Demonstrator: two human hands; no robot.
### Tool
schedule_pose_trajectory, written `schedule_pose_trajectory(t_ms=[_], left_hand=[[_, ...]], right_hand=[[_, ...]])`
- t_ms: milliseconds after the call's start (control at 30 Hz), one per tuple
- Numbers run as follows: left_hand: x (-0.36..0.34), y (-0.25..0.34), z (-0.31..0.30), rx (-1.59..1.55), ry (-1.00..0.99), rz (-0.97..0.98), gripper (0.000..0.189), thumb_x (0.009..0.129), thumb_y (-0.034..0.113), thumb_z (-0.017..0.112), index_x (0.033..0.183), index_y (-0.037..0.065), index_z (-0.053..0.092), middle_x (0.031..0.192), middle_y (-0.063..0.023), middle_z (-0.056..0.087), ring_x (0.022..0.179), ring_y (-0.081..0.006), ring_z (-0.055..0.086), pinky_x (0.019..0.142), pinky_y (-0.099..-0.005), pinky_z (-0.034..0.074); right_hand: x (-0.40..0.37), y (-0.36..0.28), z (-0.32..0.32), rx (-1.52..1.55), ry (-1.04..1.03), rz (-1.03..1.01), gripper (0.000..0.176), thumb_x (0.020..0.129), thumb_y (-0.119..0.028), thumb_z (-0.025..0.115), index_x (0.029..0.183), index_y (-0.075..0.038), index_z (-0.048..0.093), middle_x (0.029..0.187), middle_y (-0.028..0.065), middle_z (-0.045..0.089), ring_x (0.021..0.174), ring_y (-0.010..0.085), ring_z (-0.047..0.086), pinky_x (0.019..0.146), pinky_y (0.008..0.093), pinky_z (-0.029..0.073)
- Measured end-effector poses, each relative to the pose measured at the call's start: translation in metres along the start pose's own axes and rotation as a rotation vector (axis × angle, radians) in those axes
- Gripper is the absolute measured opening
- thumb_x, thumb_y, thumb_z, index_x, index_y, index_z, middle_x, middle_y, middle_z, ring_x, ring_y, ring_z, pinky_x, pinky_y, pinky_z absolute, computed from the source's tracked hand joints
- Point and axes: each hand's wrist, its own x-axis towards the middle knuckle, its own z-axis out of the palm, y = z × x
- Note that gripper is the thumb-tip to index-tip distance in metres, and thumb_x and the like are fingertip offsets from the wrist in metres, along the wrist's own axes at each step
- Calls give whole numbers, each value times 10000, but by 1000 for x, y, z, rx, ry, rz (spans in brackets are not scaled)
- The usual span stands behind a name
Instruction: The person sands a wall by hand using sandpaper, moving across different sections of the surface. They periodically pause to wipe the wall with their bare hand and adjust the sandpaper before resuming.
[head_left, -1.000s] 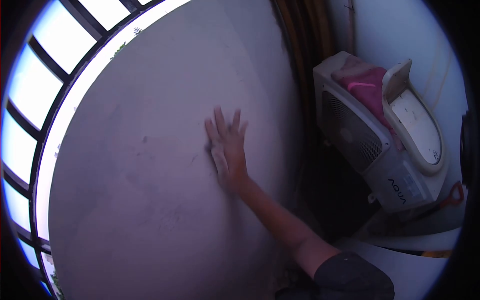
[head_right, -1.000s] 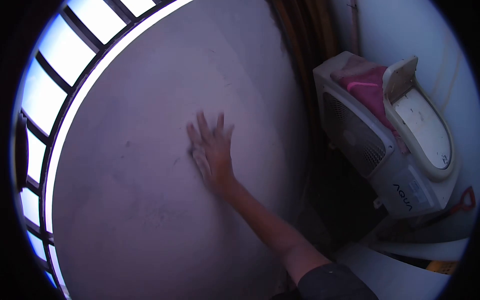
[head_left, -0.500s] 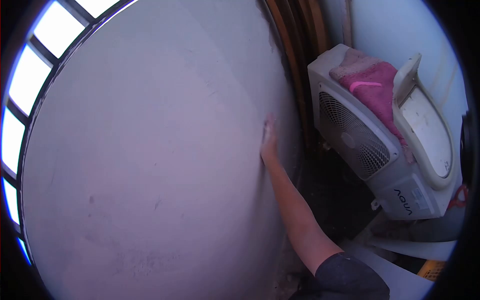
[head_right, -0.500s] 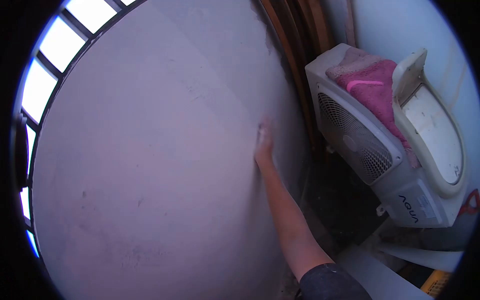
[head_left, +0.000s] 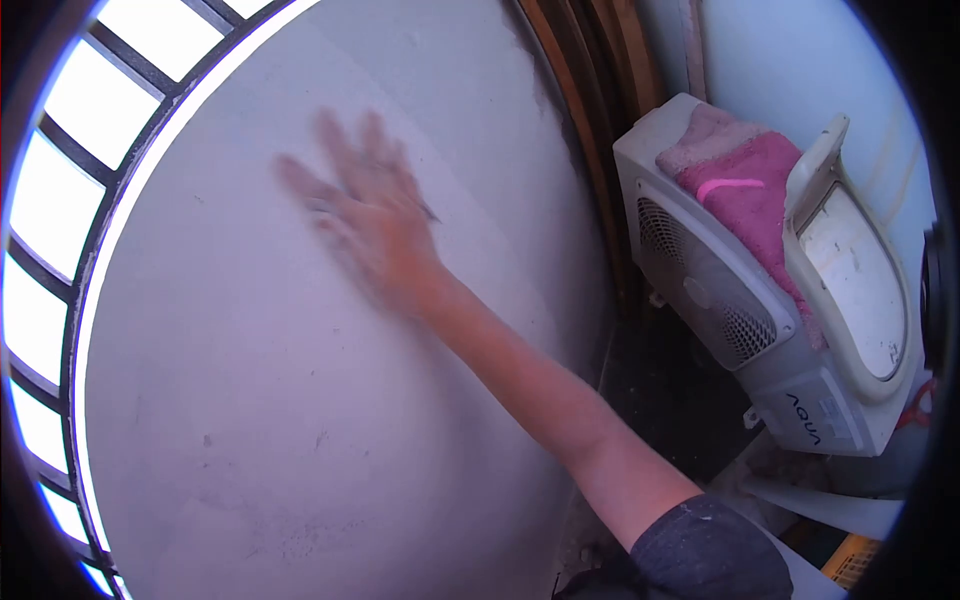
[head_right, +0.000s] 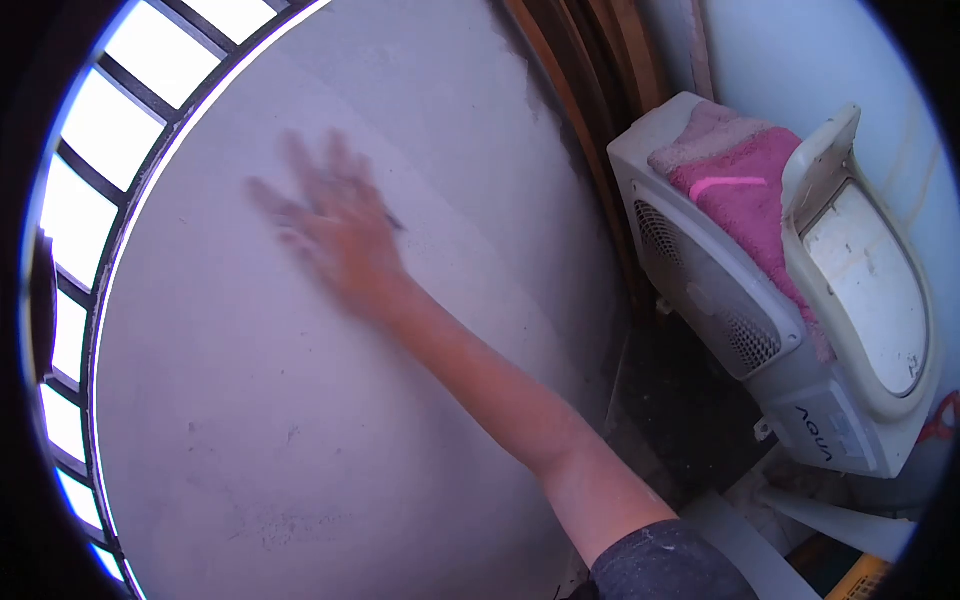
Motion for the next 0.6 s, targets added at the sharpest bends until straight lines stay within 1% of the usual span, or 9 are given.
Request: schedule_pose_trajectory(t_ms=[100,167,200,233,333,400,433,533,600], left_hand=[[4,4,-1,-19,-11,1,749,1007,578,149,1524,46,246,1561,-275,217,1395,-530,249,1111,-638,240],[6,6,-1,-20,-6,8,748,1007,578,150,1525,47,247,1561,-274,217,1396,-530,248,1112,-638,239],[6,6,-2,-21,-4,7,747,1007,577,150,1525,47,247,1561,-274,217,1396,-530,248,1112,-638,239],[5,6,-3,-19,3,4,747,1008,577,150,1525,47,247,1561,-274,217,1396,-530,247,1112,-638,239],[2,6,-2,-32,9,-9,745,1008,576,151,1525,49,247,1562,-274,216,1397,-529,246,1112,-638,237],[5,8,-1,-28,2,-3,744,1008,575,151,1525,50,247,1562,-273,216,1397,-529,246,1113,-638,237],[7,9,-1,-27,-1,5,743,1008,575,151,1525,50,247,1562,-273,215,1398,-529,245,1113,-638,236],[12,13,0,-19,-3,19,742,1009,574,152,1526,51,248,1562,-273,215,1398,-529,244,1113,-639,235],[16,18,3,-16,9,16,740,1009,573,152,1526,52,248,1563,-273,215,1399,-528,243,1113,-639,235]], right_hand=[[-99,72,9,100,-15,336,560,926,-156,420,1482,-224,427,1628,56,175,1471,379,168,1186,489,190],[-215,118,23,314,117,806,573,925,-157,366,1496,-185,402,1624,78,187,1469,332,186,1166,453,237],[-253,129,24,237,134,950,581,924,-157,339,1503,-166,390,1622,89,193,1468,309,195,1156,434,260],[-257,123,17,-156,34,1069,573,946,-176,332,1519,-172,358,1621,91,197,1460,289,219,1158,431,255],[-179,89,12,-161,33,772,572,971,-147,318,1541,-182,289,1607,125,223,1476,321,199,1190,414,185],[-87,38,14,66,66,655,622,932,-124,497,1522,-244,342,1602,97,248,1408,375,308,1169,492,226],[-45,5,10,-153,-39,451,595,944,-101,372,1515,-270,359,1630,74,167,1476,390,146,1166,541,179],[17,-43,2,57,18,82,664,898,-92,520,1501,-329,375,1636,47,152,1479,415,134,1157,586,161],[-8,-25,-3,26,-29,148,673,872,-164,601,1483,-358,396,1618,62,207,1459,415,199,1150,592,191]])
